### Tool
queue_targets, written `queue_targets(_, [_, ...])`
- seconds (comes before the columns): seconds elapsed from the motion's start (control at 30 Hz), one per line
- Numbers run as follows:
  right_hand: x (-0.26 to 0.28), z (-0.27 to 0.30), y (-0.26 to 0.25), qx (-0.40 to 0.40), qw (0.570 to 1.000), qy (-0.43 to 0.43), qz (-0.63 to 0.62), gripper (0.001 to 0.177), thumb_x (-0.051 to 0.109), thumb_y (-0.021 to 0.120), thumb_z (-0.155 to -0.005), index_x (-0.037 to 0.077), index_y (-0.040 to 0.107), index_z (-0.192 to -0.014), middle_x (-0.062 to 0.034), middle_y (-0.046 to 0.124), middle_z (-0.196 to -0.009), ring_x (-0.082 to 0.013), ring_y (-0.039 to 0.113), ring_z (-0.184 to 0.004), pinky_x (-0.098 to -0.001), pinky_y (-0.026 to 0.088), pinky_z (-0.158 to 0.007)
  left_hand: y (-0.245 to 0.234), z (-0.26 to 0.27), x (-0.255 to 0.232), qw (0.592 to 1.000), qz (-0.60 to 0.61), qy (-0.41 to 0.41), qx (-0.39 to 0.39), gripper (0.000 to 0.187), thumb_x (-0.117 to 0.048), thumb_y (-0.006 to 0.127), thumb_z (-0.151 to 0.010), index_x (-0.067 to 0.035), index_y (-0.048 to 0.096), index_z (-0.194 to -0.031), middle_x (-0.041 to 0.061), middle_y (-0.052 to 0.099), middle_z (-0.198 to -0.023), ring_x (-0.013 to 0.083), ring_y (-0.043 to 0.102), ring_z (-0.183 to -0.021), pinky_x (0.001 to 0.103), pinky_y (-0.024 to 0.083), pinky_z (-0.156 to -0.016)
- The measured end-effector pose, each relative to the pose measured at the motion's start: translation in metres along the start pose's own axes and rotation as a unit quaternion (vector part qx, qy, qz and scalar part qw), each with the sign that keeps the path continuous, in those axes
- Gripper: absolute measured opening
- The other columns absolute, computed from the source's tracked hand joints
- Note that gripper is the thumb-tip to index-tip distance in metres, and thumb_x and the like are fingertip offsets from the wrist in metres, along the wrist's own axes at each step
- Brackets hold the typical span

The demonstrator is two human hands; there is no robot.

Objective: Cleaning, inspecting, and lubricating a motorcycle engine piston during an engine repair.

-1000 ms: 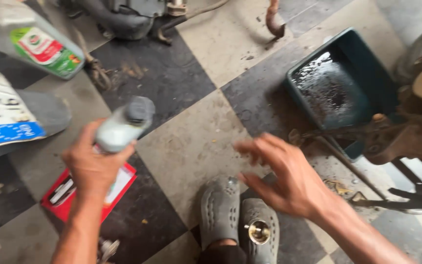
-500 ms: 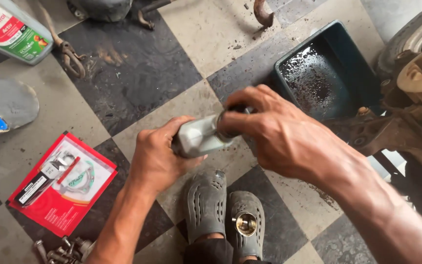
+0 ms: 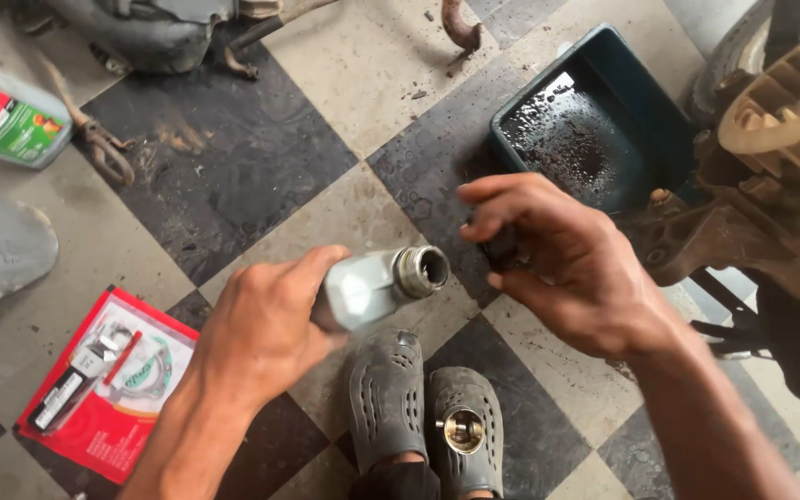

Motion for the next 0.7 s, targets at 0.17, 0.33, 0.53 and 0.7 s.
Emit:
queue_targets(0.17, [-0.082, 0.023, 0.044, -0.077, 0.903, 0.000, -0.423, 0.043, -0.015, 0.065, -0.081, 0.010, 0.057, -0.115, -0.0124, 0.061, -0.130, -0.0276, 0.066, -0.123, -0.0446, 0.053, -0.107, -0.006, -0.005, -0.016, 0.998, -0.022, 0.012, 0.059, 0.078, -0.013, 0.093, -0.054, -0.011, 0.062, -0.127, 0.020, 0.075, -0.090, 0.0417, 0.072, -0.084, 0.049, 0.058, -0.068])
queue_targets(0.33, [-0.092, 0.034, 0.083, -0.107, 0.815, 0.084, -0.563, 0.048, -0.010, 0.069, -0.083, 0.017, 0.052, -0.120, -0.0094, 0.061, -0.131, -0.0234, 0.061, -0.121, -0.0453, 0.057, -0.097, 0.005, -0.007, -0.020, 0.959, -0.120, -0.062, 0.250, 0.073, -0.025, 0.090, -0.070, -0.026, 0.060, -0.137, 0.015, 0.075, -0.088, 0.0394, 0.072, -0.088, 0.050, 0.057, -0.075])
queue_targets(0.53, [-0.082, 0.037, 0.085, -0.098, 0.870, 0.109, -0.471, 0.054, -0.010, 0.066, -0.087, 0.007, 0.051, -0.136, -0.0053, 0.060, -0.127, -0.0177, 0.062, -0.117, -0.0374, 0.055, -0.101, 0.015, -0.010, -0.034, 0.922, -0.156, -0.081, 0.345, 0.060, -0.026, 0.090, -0.071, -0.023, 0.061, -0.124, 0.012, 0.076, -0.090, 0.0390, 0.071, -0.094, 0.052, 0.056, -0.078])
queue_targets(0.7, [-0.083, 0.038, 0.088, -0.082, 0.878, 0.116, -0.458, 0.051, -0.009, 0.064, -0.091, 0.007, 0.050, -0.137, -0.0075, 0.063, -0.120, -0.0161, 0.063, -0.116, -0.0357, 0.055, -0.101, 0.017, -0.015, -0.042, 0.903, -0.173, -0.103, 0.381, 0.059, -0.023, 0.090, -0.071, -0.023, 0.060, -0.122, 0.013, 0.075, -0.090, 0.0389, 0.071, -0.097, 0.053, 0.056, -0.080])
Point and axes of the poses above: each hand's wrist, its own z-axis away from the middle knuckle, its own y-axis out of the palm, x = y × z, the point moved 3 cm from there along -z, towards the middle knuckle
